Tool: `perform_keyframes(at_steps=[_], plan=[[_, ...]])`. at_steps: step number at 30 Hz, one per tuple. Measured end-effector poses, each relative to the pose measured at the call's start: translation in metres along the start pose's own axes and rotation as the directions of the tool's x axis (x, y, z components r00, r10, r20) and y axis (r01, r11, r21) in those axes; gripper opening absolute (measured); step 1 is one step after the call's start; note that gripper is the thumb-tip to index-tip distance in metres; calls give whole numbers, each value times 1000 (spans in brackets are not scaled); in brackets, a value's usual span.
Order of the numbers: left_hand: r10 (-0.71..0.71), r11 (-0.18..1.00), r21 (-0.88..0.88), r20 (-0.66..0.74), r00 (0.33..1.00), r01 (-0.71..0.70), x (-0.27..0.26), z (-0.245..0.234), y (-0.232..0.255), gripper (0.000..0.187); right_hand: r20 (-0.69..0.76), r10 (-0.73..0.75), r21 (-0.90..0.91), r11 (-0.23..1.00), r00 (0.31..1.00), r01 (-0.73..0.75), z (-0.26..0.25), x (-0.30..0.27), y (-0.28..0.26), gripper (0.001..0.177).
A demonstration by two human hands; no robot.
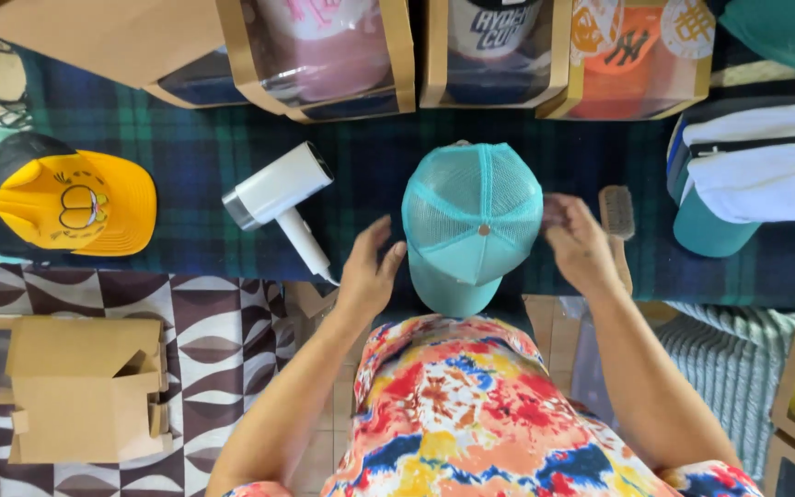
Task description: Cleaning a light blue mesh cap by brushing it thoroughly with a wooden brush.
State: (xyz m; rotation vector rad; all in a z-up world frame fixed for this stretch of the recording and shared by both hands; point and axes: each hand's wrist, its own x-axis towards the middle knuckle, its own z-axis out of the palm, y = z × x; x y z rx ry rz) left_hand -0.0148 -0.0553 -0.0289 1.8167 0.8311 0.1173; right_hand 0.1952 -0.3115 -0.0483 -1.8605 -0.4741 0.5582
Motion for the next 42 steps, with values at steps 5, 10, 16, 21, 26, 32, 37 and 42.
perform_keyframes(at_steps=[5, 10, 16, 21, 26, 32, 37, 42], plan=[[534, 827, 154, 82, 841, -540, 74, 18, 48, 52, 283, -345, -311, 850, 895, 426, 8, 59, -83, 46], [210, 961, 105, 338, 918, -258, 129, 41, 44, 73, 473, -721, -410, 328, 506, 851, 28, 125, -26, 30], [59, 997, -60, 232, 971, -46, 90, 26, 42, 63, 518, -353, -447, 665, 779, 599, 25, 118, -83, 36], [-397, 657, -637, 164, 903, 404, -16, 52, -53, 77, 373, 220, -584, 810, 901, 44, 37, 131, -88, 52], [-273, 660, -589, 391, 879, 467, -27, 107, -161, 48, 239, 359, -642, 756, 902, -131, 41, 151, -53, 48], [-245, 706, -557, 387, 889, 437, -30, 97, -134, 40, 157, 224, -485, 866, 962, -122, 40, 132, -63, 42], [-327, 917, -151, 248, 912, 369, -37, 47, -42, 74, -254, -166, -266, 959, 953, 96, 7, 87, -30, 41], [779, 621, 382, -204, 594, -684, -30, 47, 39, 47, -447, -501, -867, 448, 741, -220, -69, -5, 156, 41]])
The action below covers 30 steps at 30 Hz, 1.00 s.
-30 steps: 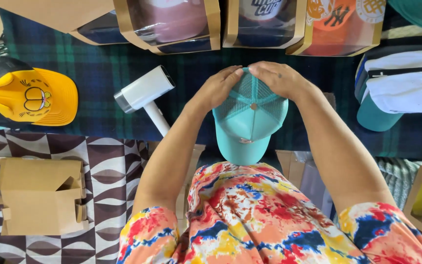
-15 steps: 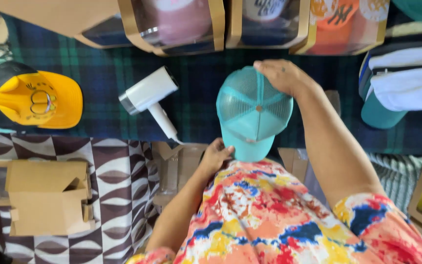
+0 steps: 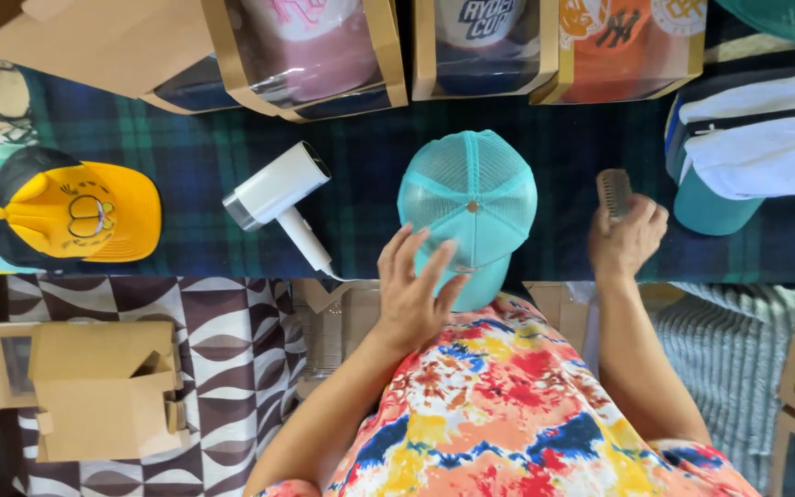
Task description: Cleaning a light blue mesh cap by brushing it thoroughly with a wooden brush.
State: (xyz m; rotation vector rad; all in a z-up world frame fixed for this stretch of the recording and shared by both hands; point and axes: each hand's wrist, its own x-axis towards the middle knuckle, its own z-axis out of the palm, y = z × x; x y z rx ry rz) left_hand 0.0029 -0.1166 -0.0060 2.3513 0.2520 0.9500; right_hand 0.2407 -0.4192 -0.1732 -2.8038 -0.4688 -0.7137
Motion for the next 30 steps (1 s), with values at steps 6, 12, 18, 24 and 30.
perform_keyframes(at_steps=[6, 12, 18, 24, 30], plan=[[158, 947, 297, -115, 981, -118, 0, 70, 5, 37, 456, 146, -102, 989, 878, -111, -13, -44, 28, 87], [160, 934, 346, -195, 968, -85, -6, 78, 4, 37, 686, 144, 132, 939, 713, -317, -23, -27, 39, 40], [148, 935, 347, -218, 965, -65, -7, 82, 1, 38, 723, -155, 580, 666, 673, -469, -117, 72, -65, 45], [166, 946, 306, -173, 971, -107, -14, 77, -3, 39, 202, -566, 721, 639, 800, 270, -179, 101, -116, 32], [172, 954, 273, -166, 971, -122, -11, 70, -4, 38, -21, -735, 387, 619, 678, 683, -155, 164, -172, 21]])
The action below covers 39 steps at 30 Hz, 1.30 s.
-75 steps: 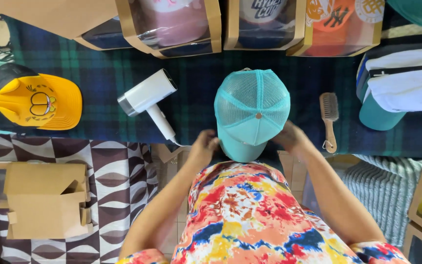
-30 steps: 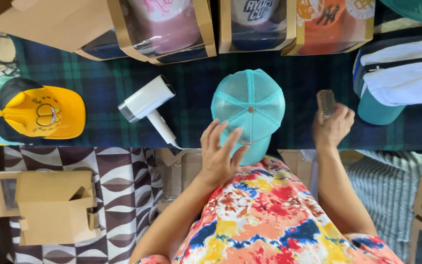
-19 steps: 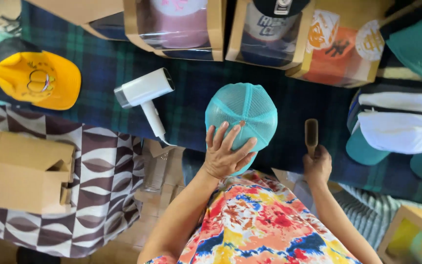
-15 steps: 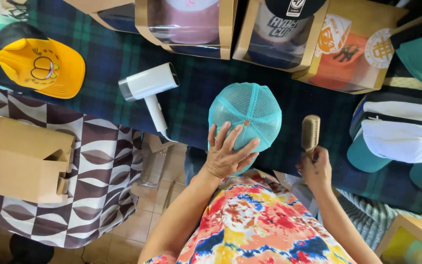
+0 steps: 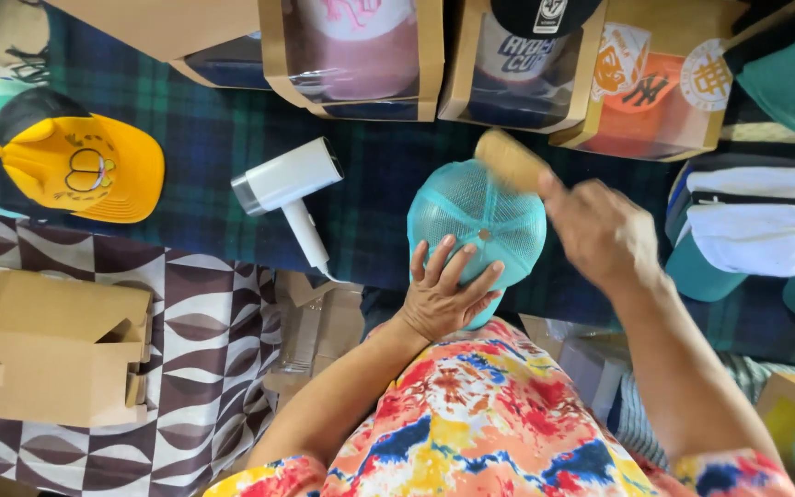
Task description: Cleaning a light blue mesh cap by brushing it thoroughly with a wooden brush.
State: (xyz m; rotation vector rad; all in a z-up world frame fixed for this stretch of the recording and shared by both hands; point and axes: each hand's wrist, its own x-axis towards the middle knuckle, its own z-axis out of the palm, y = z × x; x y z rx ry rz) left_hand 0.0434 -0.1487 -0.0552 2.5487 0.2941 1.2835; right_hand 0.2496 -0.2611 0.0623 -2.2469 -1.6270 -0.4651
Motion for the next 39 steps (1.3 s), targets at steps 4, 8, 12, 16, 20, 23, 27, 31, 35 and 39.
perform_keyframes(at_steps=[4, 8, 12, 16, 20, 23, 27, 31, 35, 39], plan=[[-6, 999, -32, 14, 1000, 7, 14, -11, 2, 33, 87, 81, 251, 963, 993, -100, -32, 25, -23, 26], [93, 993, -78, 91, 992, -86, 22, -10, 4, 22, 233, -68, 250, 968, 970, 8, -10, 24, -1, 18], [142, 989, -41, -5, 990, -143, 15, 0, 6, 23, 490, 198, 449, 778, 849, -440, 47, 23, 51, 29], [154, 986, -56, -24, 988, -155, 19, -1, 5, 20, 585, 263, 343, 776, 767, -529, 69, -9, 75, 32], [163, 986, -21, -9, 987, -163, 18, 3, -2, 21, 374, 180, 285, 911, 910, -297, -14, 20, 6, 27], [163, 986, -24, 6, 987, -163, 14, 2, 1, 20, 339, 47, 303, 940, 939, -157, -46, 18, -25, 22], [154, 988, -9, 1, 988, -154, 18, 0, 1, 16, 220, -9, 204, 978, 975, -37, 31, 0, 26, 23], [160, 987, -21, -22, 987, -161, 21, 2, -5, 20, 395, 177, 251, 923, 902, -291, 65, 28, 55, 26], [175, 984, -36, 0, 985, -175, 20, 0, 4, 23, 420, 207, -59, 978, 884, -201, 12, 19, 20, 26], [154, 988, -30, 10, 988, -154, 14, 0, -1, 24, 395, 41, 220, 966, 918, -137, -56, 32, -41, 10]])
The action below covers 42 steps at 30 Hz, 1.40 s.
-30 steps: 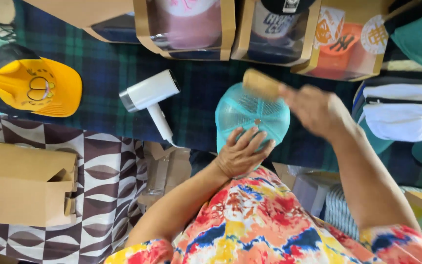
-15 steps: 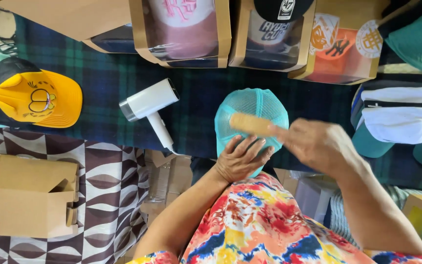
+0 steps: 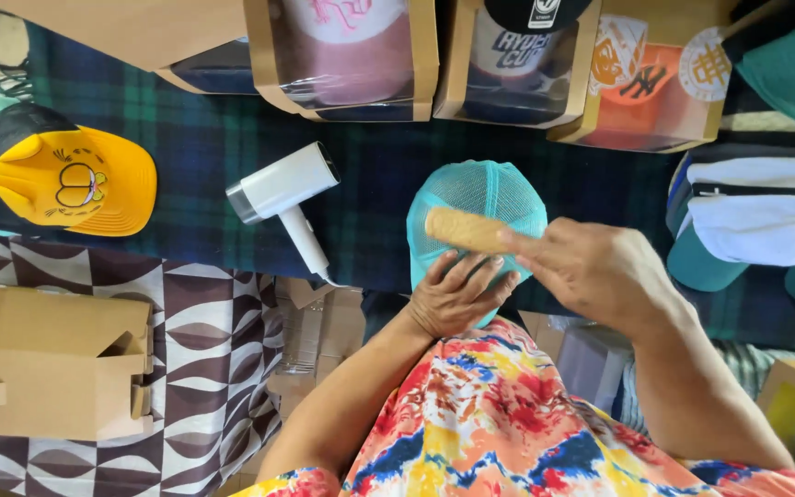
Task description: Cleaning a light blue mesh cap by brushing it thoroughly with a wooden brush.
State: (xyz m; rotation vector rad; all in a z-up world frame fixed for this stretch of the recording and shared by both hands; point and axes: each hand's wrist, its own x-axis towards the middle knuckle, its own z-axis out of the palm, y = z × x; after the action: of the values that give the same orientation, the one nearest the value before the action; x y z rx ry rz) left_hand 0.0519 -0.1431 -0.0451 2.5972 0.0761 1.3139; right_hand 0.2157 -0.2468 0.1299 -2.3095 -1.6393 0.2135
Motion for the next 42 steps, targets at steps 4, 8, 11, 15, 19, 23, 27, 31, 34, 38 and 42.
perform_keyframes(at_steps=[4, 8, 11, 15, 19, 23, 27, 31, 34, 38, 42], plan=[[12, 1000, -1, -1, 1000, -12, 3, 3, 3, 26, -117, -78, 42, 996, 990, 83, 42, 26, 58, 22], [12, 1000, 28, -24, 1000, -12, 7, -1, -2, 23, 374, 410, 353, 767, 832, -537, 82, 52, 120, 37], [13, 1000, 13, -44, 999, -13, 7, 2, 3, 21, 412, 522, 123, 780, 747, -613, 76, 36, 130, 35], [25, 1000, 13, -51, 998, -24, 5, 2, -4, 19, -260, 140, -114, 978, 955, -174, 41, 0, 57, 38], [26, 1000, -11, 25, 999, -26, 3, 1, -2, 40, -209, 44, -68, 996, 977, -60, 36, -19, 10, 19], [15, 1000, -23, 22, 1000, -15, -14, 9, 0, 46, -313, 19, -214, 973, 950, -90, 58, -34, 47, 31], [17, 998, -58, 102, 995, -11, -4, -4, -2, 61, -209, -51, -171, 985, 977, 15, 36, -39, -6, 33], [24, 1000, -15, 43, 999, -23, -1, 1, 0, 30, -304, 40, -101, 992, 952, -74, 72, -25, 53, 25], [11, 1000, 17, 19, 1000, -12, 10, -3, -1, 26, 7, 472, 568, 724, 882, -392, 93, -15, 101, 28], [26, 1000, 7, 27, 999, -26, 11, -4, 3, 26, 424, 512, 840, 87, 747, -536, 110, -46, 123, 18], [29, 1000, 4, 20, 999, -29, 34, -17, 0, 28, -404, 212, 234, 964, 890, -124, 84, -36, 56, 24]])
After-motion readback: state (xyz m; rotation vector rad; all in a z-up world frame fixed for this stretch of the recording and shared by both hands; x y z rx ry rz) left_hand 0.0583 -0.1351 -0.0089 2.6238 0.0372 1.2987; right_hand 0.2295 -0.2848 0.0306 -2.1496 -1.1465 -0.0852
